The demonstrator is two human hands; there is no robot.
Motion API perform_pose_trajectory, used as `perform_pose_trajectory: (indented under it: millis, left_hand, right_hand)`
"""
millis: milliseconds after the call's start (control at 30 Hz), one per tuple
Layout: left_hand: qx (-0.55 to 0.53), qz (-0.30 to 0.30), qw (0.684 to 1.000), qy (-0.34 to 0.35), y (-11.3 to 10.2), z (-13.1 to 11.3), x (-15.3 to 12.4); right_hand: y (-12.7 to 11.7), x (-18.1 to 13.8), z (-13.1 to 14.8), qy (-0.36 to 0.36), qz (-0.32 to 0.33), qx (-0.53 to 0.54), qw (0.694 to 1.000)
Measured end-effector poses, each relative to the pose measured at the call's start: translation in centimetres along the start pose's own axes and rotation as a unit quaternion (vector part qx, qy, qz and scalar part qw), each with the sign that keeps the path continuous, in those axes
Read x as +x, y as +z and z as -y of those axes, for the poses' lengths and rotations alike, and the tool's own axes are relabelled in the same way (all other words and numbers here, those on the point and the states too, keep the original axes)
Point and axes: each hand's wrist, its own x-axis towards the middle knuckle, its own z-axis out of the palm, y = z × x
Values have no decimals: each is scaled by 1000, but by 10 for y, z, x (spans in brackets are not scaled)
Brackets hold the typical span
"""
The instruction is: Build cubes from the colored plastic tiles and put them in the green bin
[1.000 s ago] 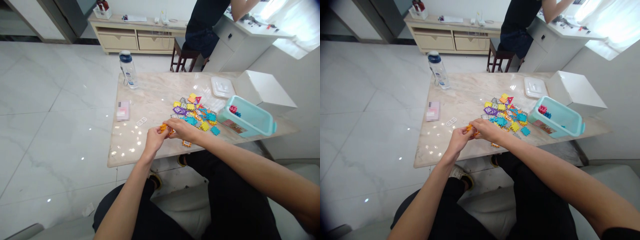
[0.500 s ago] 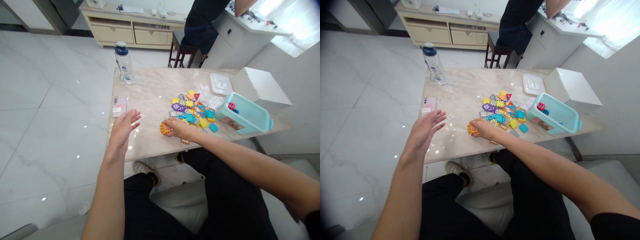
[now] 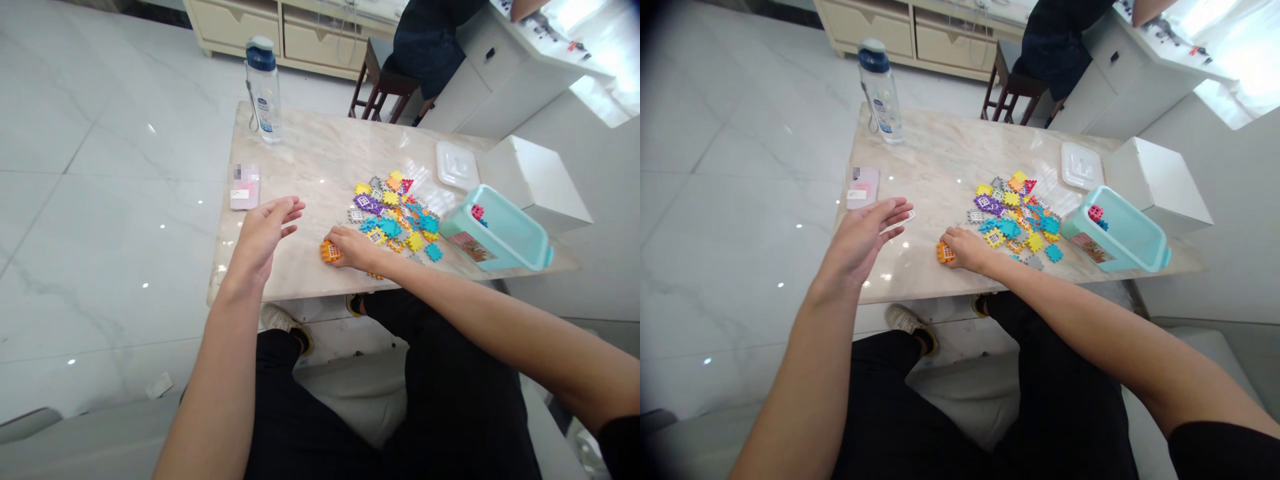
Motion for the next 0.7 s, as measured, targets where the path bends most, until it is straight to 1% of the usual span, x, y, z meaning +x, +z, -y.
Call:
perform_pose_trajectory:
  millis: [200, 333, 400, 467, 533, 600, 667, 700]
  left_hand:
    - [-3, -1, 1000, -4, -2, 0, -2]
    - [-13, -1, 1000, -8, 0, 0, 2]
    - [-9, -7, 1000, -7, 2, -1, 5]
    - [-4, -10, 1000, -8, 6, 0, 7]
    - [1, -12, 1000, -14, 11, 2, 9]
    - [12, -14, 1000, -19, 17, 6, 9]
    - [30, -6, 999, -22, 24, 11, 7]
    - [40, 3, 999, -22, 28, 13, 5]
  right_hand:
    - [1, 0, 2, 48, 5, 14, 999]
    - [4, 3, 4, 47, 8, 0, 999]
    - [0, 3, 6, 46, 15, -13, 999]
    - [-11, -1, 4, 52, 17, -20, 998]
    - [-27, -13, 0, 68, 3, 2, 998]
    - [-43, -36, -7, 110, -13, 39, 993]
    - [-51, -65, -15, 158, -8, 48, 986]
    - [-51, -80, -18, 175, -1, 36, 984]
